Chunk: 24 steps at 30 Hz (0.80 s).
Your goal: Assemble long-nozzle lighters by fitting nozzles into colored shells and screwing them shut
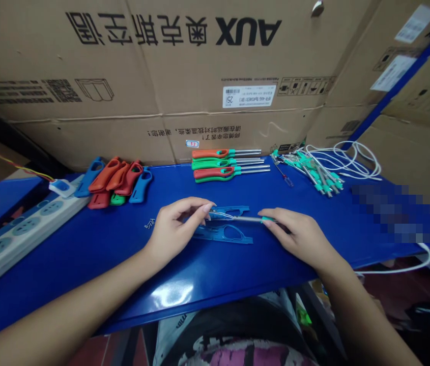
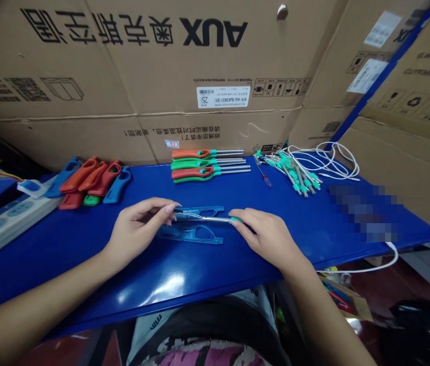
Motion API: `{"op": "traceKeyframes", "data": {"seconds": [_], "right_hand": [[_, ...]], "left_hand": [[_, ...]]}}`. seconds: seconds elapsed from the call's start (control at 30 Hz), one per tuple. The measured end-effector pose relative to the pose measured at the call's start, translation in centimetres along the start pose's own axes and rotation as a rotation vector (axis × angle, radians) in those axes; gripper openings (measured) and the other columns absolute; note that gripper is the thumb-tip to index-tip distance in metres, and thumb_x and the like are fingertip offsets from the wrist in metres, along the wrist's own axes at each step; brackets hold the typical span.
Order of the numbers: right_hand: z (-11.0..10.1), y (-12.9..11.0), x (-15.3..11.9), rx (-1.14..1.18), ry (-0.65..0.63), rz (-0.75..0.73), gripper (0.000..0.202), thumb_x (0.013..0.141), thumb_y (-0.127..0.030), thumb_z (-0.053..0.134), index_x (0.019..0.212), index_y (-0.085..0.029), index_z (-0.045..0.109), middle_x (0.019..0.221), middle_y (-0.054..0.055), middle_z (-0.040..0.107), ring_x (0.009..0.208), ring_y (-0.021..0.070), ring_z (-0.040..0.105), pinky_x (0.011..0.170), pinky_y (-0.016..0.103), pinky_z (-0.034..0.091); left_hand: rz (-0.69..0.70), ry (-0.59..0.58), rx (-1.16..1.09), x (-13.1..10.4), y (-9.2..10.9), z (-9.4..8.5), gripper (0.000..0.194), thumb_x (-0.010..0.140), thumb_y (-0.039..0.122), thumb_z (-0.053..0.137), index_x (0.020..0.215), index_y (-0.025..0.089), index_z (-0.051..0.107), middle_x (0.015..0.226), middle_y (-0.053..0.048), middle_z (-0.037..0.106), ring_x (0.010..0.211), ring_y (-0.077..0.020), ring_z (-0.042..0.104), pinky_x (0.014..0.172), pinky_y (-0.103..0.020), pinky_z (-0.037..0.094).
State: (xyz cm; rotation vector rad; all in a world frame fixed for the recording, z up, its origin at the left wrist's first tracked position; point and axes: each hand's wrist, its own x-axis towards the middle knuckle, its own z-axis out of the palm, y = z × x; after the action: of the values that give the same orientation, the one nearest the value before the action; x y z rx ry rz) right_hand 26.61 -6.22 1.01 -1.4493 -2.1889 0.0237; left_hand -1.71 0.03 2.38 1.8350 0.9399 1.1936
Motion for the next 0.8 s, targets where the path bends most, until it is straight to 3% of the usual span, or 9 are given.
{"op": "traceKeyframes", "data": {"seconds": [0.17,0.4,0.6,0.8], "right_hand": [[0.1,-0.1,-0.1,0.006,0.015,-0.075,0.021,0.104,-0.026,0.045,0.108,-0.023,0.066,0.103,0.001,0.076,0.094,0.0170,0.072,0.081,0.027,0.051],[0.2,0.3,-0.1,-0.013,-0.003,0.061,0.024,0.103,-0.021,0.035,0.100,-0.022,0.059,0.087,0.002,0.070,0.074,0.0166,0.067,0.067,0.027,0.046],[-0.3,-0.1,0.0,-0.016,-0.030,0.004,0.020,0.100,-0.041,0.053,0.101,-0.024,0.063,0.090,0.001,0.072,0.074,0.0160,0.067,0.065,0.027,0.046],[-0.2,0.1,-0.2,0.046,-0.036,-0.080,0.022,0.102,-0.033,0.050,0.108,-0.024,0.069,0.101,0.006,0.072,0.088,0.0180,0.069,0.075,0.030,0.051]], "left_hand": [[-0.093,0.044,-0.054,0.6,0.3,-0.2,0.019,0.085,0.034,0.075,0.090,0.016,0.078,0.070,-0.002,0.072,0.058,-0.0095,0.063,0.057,-0.018,0.053],[-0.121,-0.017,-0.060,0.5,-0.6,-0.1,0.029,0.084,0.037,0.075,0.104,0.016,0.077,0.079,-0.004,0.073,0.067,-0.0128,0.067,0.063,-0.021,0.056],[0.036,-0.047,0.221,0.5,-0.7,-0.7,0.022,0.092,0.037,0.067,0.102,0.021,0.078,0.089,-0.005,0.076,0.075,-0.0149,0.068,0.070,-0.025,0.054],[0.221,-0.290,0.411,1.5,-1.0,-1.8,0.023,0.096,0.037,0.061,0.098,0.020,0.076,0.094,-0.006,0.076,0.084,-0.0172,0.069,0.076,-0.027,0.053]]}}
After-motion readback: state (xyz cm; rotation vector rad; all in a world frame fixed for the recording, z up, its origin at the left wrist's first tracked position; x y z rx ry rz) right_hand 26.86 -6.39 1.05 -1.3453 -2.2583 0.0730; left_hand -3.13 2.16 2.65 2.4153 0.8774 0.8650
